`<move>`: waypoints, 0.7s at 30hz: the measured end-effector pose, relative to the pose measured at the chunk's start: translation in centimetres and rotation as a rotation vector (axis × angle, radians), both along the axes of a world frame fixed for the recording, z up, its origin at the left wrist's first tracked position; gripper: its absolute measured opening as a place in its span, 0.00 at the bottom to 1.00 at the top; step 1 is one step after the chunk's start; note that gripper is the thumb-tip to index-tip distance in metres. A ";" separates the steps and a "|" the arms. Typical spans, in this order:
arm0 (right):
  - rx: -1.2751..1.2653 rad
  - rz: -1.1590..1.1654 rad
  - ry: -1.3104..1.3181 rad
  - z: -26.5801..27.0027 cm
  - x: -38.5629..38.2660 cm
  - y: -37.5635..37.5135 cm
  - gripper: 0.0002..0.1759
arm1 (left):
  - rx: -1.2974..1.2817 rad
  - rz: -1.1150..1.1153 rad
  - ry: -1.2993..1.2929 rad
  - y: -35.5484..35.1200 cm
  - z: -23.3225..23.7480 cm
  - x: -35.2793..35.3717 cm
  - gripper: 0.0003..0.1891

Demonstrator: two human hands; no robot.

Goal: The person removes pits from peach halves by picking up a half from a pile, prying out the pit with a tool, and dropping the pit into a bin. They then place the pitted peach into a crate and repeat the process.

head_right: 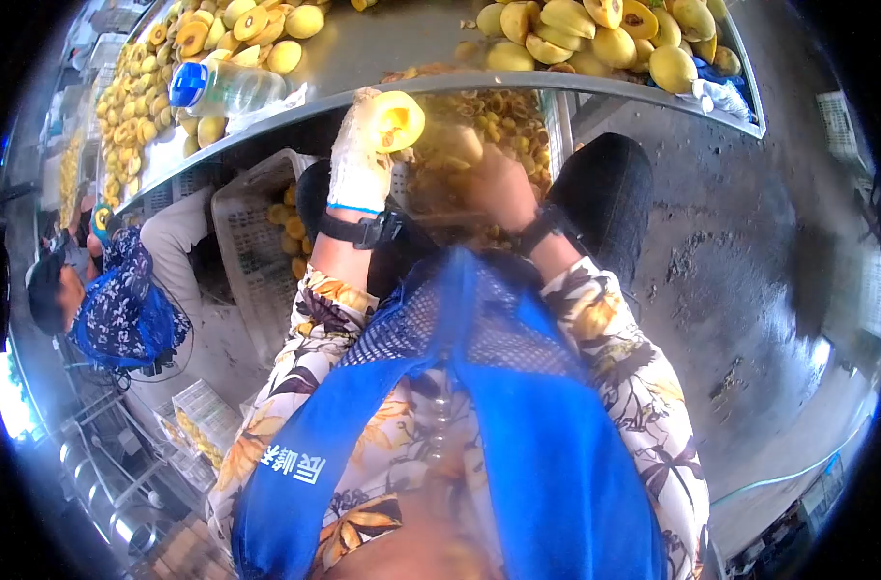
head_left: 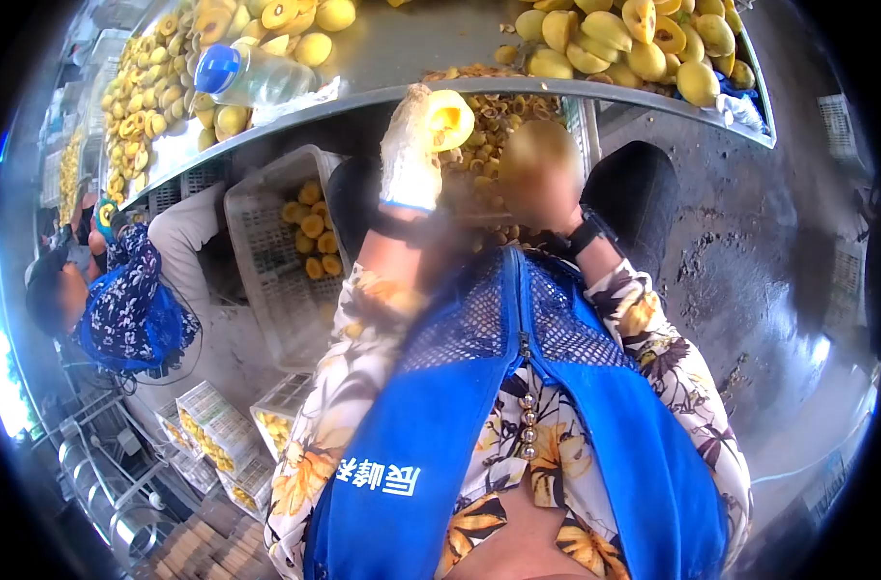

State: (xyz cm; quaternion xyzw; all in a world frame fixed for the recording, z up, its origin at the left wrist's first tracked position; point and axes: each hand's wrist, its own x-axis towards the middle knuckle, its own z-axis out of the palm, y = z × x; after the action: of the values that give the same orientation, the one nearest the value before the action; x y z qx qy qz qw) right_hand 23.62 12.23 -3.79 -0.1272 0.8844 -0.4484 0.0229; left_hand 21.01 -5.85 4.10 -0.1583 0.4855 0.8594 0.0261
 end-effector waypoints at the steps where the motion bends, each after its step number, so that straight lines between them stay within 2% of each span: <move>1: -0.002 -0.024 0.039 -0.5 -0.4 -0.1 0.19 | 0.056 0.006 -0.011 0.0 -0.2 0.0 0.17; 3: -0.001 -0.042 0.117 -1.5 -0.7 -0.4 0.25 | 0.132 0.043 -0.027 0.4 -0.5 0.4 0.15; 5: -0.087 -0.065 0.083 1.6 -0.9 -1.5 0.27 | 0.170 0.091 -0.015 1.2 -0.5 0.4 0.13; 7: -0.263 -0.122 -0.078 7.4 -0.7 -2.9 0.29 | 0.237 0.045 -0.091 1.6 0.4 0.7 0.12; 8: -0.305 -0.073 -0.022 7.0 -1.0 -3.5 0.23 | 0.251 0.031 -0.122 1.7 0.5 1.0 0.12; 9: -0.240 -0.043 0.033 6.5 -1.0 -3.7 0.21 | 0.265 0.019 -0.152 1.8 0.5 1.1 0.13; 10: -0.176 -0.012 0.088 6.0 -1.1 -3.9 0.20 | 0.182 -0.004 -0.077 1.7 0.1 1.2 0.13; 12: -0.114 0.043 0.183 5.2 -0.9 -4.0 0.15 | 0.269 -0.013 -0.045 1.4 -0.3 1.8 0.12; 13: -0.099 0.089 0.141 5.1 -0.8 -3.8 0.15 | 0.310 -0.016 -0.030 1.1 -0.2 2.1 0.12; 15: -0.070 0.178 0.062 5.2 -0.8 -3.0 0.15 | -0.220 -0.049 0.138 -0.3 -2.3 1.9 0.13; 17: -0.029 0.266 0.072 5.4 -0.6 -1.6 0.14 | -0.608 -0.033 0.178 -0.6 -0.7 1.9 0.13; 18: 0.031 0.286 0.058 4.3 -0.5 -0.9 0.14 | -0.565 -0.001 0.158 -1.0 -0.5 2.0 0.13; 20: 0.228 0.244 -0.030 4.9 0.1 -0.2 0.12 | -0.113 0.061 0.077 -2.1 0.4 2.3 0.15; 21: 0.220 0.231 -0.039 4.9 0.1 0.2 0.12 | 0.084 0.032 0.003 -3.1 2.0 3.0 0.15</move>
State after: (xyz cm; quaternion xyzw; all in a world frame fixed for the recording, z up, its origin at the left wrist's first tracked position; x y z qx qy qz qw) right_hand 23.74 12.45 1.11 -0.2159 0.9072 -0.3455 0.1054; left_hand 24.05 -8.99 6.05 -0.1637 0.4464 0.8795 0.0183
